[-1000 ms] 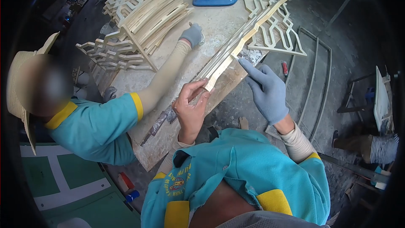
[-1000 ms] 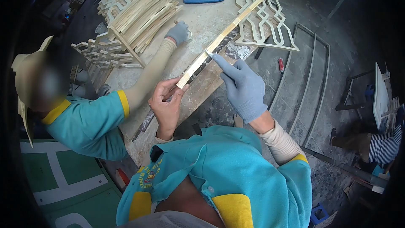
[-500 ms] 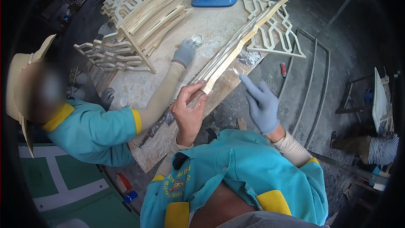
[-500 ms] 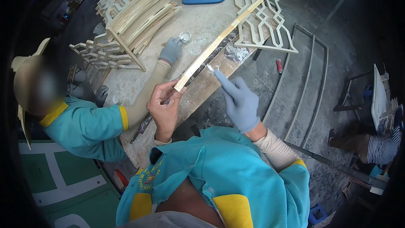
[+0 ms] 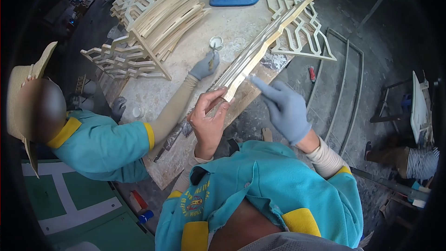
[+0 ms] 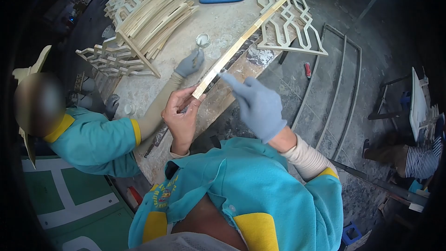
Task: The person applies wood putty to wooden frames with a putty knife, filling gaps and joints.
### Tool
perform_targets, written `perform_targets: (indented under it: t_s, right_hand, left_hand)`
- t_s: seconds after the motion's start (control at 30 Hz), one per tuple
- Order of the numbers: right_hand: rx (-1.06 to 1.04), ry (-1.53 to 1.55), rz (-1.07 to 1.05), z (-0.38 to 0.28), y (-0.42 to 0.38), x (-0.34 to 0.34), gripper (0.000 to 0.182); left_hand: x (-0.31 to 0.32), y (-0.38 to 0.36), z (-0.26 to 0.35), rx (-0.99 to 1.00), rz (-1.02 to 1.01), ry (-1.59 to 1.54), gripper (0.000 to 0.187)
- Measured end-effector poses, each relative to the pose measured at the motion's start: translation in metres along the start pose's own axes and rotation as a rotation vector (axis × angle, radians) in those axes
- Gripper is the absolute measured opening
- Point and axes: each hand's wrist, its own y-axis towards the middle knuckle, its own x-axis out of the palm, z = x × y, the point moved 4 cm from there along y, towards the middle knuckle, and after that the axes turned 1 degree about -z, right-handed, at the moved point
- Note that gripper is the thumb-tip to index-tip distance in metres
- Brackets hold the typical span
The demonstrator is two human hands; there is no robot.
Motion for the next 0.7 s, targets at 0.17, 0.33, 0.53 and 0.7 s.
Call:
perform_targets:
  t_s: [0.17,0.33,0.53,0.7]
  right_hand:
    - [-0.008,0.281,-0.214,-0.009,-0.007,0.001,0.054]
    - [-0.016,0.387,-0.234,-0.012,-0.001,-0.010,0.056]
    - [-0.046,0.278,-0.243,-0.021,-0.006,-0.004,0.055]
    - [0.029,0.272,-0.189,-0.011,-0.002,-0.003,0.057]
  left_hand:
    - [0.000,-0.001,0.000,0.013,-0.006,0.042,0.025]
    - [0.001,-0.001,-0.004,-0.011,-0.002,0.010,0.025]
    - [-0.001,-0.003,-0.006,-0.031,0.020,-0.032,0.031]
    - [-0.001,-0.002,-0.006,0.005,0.007,0.023,0.025]
